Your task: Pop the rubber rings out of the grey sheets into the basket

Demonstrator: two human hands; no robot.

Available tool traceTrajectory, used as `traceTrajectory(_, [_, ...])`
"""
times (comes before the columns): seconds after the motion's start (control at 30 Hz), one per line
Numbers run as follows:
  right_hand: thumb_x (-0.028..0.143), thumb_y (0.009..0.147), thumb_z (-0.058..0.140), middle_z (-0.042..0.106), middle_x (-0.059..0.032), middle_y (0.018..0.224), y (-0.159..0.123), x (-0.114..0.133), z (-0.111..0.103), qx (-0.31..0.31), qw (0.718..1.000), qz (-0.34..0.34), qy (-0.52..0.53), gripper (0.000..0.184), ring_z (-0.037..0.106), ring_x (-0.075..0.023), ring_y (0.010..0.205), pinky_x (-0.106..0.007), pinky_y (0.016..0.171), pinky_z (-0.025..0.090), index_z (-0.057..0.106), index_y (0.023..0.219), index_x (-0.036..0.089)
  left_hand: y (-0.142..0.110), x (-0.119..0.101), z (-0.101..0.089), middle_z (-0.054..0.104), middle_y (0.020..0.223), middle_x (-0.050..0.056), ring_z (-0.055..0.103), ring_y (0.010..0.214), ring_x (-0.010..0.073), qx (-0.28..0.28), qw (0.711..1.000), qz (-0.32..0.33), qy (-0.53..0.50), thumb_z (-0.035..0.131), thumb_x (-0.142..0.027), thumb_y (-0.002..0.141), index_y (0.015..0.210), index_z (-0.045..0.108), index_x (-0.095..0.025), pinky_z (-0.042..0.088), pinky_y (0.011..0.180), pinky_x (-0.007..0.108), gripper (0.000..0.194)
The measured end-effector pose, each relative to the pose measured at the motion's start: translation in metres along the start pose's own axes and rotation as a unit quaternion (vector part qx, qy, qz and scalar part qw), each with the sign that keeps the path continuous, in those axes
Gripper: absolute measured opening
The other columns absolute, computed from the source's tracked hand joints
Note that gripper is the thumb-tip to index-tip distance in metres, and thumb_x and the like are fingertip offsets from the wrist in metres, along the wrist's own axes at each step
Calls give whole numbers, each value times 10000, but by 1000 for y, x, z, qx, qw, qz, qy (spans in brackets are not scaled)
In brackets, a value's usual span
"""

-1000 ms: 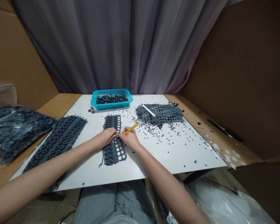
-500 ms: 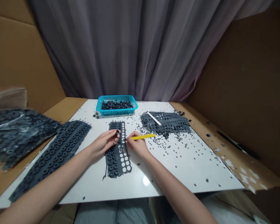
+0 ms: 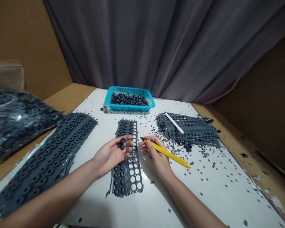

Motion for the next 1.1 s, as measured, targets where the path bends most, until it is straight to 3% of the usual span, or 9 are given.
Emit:
traceTrajectory(0.17, [371,892,484,698,-63,899,-11,3,1,-19,1000,-8,-18,226,641,-150,715,-282,664,515,563,1015,199,-2,7,-3,633,1016,149,633,902,222,-11,999,-30,-32,337,-271,939,1039,601,-69,505,801,321,348])
traceTrajectory(0.27, [328,919,432,704,-52,881,-18,13,-1,-37,996,-55,-61,195,655,-159,750,-294,685,519,569,1003,216,-2,11,-4,640,1034,151,627,958,241,-16,998,-46,-39,330,-286,942,1046,606,-65,493,842,334,368])
traceTrajectory(0.4, [223,906,438,692,-54,947,-26,32,3,-37,974,-169,-146,135,645,-173,854,-327,751,502,561,960,230,-2,15,-8,652,1036,135,634,945,223,-30,998,-49,-35,350,-252,936,1025,626,-85,488,850,334,335])
traceTrajectory(0.5, [153,840,532,672,-64,1021,-29,40,13,-17,956,-234,-176,154,616,-203,967,-380,835,476,526,970,236,-2,18,-7,647,1080,119,628,944,194,-11,1000,-26,-13,416,-169,904,1015,638,-112,470,873,317,254])
traceTrajectory(0.63, [149,724,681,689,-43,910,-31,45,31,11,935,-279,-220,243,592,-229,969,-398,827,479,533,896,239,-4,23,-9,650,1084,98,609,972,161,7,1000,-2,14,490,-156,875,1073,636,-136,450,878,260,247])
traceTrajectory(0.83, [155,688,700,675,-26,801,-28,41,34,-7,944,-228,-237,231,553,-243,934,-423,808,457,533,816,252,-6,27,-6,638,1117,100,534,1124,205,-2,1000,-6,4,500,-203,865,1121,628,-133,382,987,302,295])
traceTrajectory(1.0, [143,719,660,637,-22,754,-27,33,26,-36,957,-186,-220,193,519,-233,905,-391,764,446,529,805,255,-7,31,4,644,1118,106,517,1156,221,73,997,-24,-29,475,-123,782,1172,598,-113,333,1040,344,410])
traceTrajectory(1.1, [115,706,653,633,-14,745,-28,32,26,-25,960,-189,-206,208,499,-226,923,-383,793,438,525,794,253,-8,32,2,632,1152,105,496,1188,220,81,997,-11,-16,463,-92,776,1192,588,-126,297,1068,356,436])
Point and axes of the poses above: each hand's wrist, its own y-axis towards the middle knuckle, its own z-axis out of the palm, x = y × z, the point moved 8 cm from there along y, towards the middle knuckle
